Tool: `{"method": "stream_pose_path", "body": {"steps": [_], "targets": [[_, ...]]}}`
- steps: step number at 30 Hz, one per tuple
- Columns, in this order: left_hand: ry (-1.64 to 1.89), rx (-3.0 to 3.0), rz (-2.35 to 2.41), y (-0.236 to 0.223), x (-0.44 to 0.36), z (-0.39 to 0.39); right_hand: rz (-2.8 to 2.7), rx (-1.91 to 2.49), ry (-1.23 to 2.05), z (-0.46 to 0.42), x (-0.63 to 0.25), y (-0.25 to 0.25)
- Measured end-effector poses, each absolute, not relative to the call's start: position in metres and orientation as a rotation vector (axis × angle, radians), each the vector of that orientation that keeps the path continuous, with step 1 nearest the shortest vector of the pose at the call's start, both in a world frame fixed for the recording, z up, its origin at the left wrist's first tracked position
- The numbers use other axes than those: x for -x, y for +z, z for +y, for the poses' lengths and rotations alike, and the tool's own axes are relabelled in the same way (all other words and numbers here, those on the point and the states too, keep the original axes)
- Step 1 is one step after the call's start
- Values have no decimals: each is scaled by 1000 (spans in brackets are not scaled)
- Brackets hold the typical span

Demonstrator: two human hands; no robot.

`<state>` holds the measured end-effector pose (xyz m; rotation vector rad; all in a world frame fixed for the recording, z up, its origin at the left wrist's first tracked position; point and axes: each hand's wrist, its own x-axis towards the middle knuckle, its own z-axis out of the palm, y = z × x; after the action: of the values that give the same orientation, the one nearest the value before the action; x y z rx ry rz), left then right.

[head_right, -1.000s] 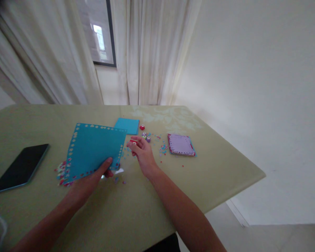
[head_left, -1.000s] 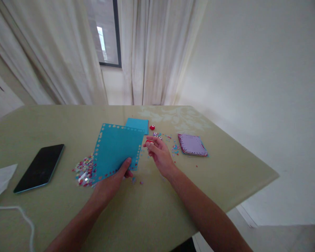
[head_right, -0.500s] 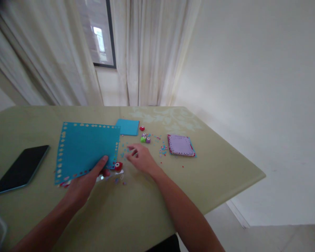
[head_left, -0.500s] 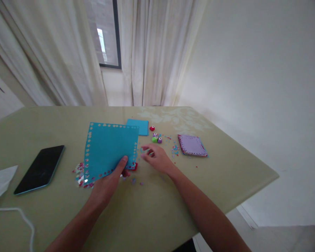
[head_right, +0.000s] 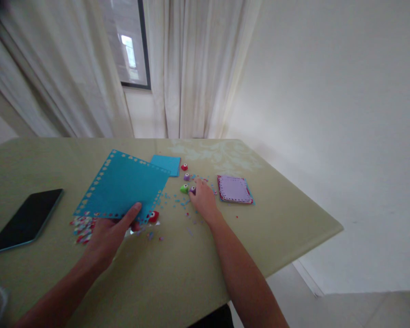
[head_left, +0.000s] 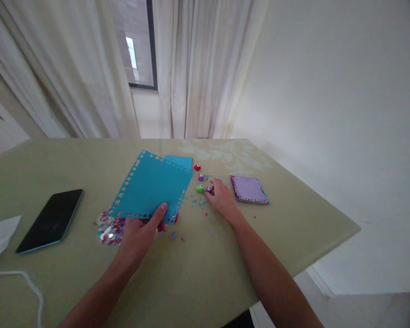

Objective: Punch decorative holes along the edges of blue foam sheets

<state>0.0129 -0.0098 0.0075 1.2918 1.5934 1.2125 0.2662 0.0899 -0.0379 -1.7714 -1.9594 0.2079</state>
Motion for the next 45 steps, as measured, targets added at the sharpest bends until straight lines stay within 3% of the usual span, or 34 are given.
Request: {"method": "stream_pose_path", "body": {"steps": [4,10,14,29,45], "targets": [[1227,-1288,1621,5,-10,-9,-1838,1755,260,89,-267,-28],[1224,-1290,1593,-6,-7,-6,-1447,1091,1073,78,-243,-8],[1177,-1311,1633,-7,-6,-6,-1379,994,1272,65,-226,-2],[1179,-1315,1648,9,-9,-9,-1243,898,1452,61,-218,-7],[1079,-1378,1584,-9,-11,-9,-1192,914,1564,59,-215,-10]]}}
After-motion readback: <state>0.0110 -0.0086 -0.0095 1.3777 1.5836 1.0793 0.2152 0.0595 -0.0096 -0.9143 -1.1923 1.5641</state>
